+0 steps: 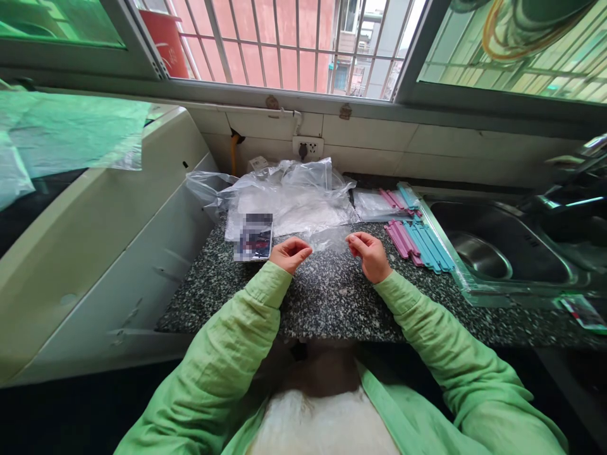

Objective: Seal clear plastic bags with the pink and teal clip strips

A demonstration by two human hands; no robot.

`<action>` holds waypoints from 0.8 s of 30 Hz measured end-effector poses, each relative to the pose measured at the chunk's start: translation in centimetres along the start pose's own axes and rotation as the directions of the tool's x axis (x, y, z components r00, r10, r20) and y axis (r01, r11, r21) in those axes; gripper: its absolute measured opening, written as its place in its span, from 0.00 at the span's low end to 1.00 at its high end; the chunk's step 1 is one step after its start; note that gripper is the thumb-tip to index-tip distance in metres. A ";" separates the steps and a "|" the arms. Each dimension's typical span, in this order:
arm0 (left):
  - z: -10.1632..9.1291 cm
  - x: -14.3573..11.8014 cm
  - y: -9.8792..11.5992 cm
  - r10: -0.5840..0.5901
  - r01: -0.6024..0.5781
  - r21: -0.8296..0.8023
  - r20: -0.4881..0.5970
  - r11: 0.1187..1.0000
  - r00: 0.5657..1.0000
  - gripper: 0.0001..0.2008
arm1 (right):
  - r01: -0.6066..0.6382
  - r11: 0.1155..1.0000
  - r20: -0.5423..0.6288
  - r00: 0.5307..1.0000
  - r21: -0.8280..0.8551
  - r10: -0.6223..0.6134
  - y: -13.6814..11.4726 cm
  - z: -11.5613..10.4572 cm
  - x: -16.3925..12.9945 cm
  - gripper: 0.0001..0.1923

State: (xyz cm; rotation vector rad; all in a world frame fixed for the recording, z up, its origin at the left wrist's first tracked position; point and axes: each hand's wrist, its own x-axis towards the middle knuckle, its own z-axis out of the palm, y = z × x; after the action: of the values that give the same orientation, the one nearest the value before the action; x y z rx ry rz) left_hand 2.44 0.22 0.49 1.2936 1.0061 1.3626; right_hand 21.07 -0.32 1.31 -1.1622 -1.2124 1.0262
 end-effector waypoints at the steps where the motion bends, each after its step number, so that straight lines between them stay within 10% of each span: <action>1: -0.1 0.0 0.1 -0.008 0.008 -0.014 -0.016 1.000 1.000 0.13 | -0.009 1.000 0.026 1.000 -0.007 0.010 0.0 0.1 -0.1 0.12; 24: 0.3 0.0 0.0 0.043 -0.045 -0.109 -0.023 0.993 0.999 0.13 | -0.159 0.986 0.086 0.983 -0.047 0.162 0.1 1.3 -0.6 0.12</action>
State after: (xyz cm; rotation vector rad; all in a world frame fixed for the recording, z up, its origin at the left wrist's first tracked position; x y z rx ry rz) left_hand 2.70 0.17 0.51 1.2286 0.9084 1.4472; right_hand 19.73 -0.79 1.09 -1.2726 -1.2286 1.1903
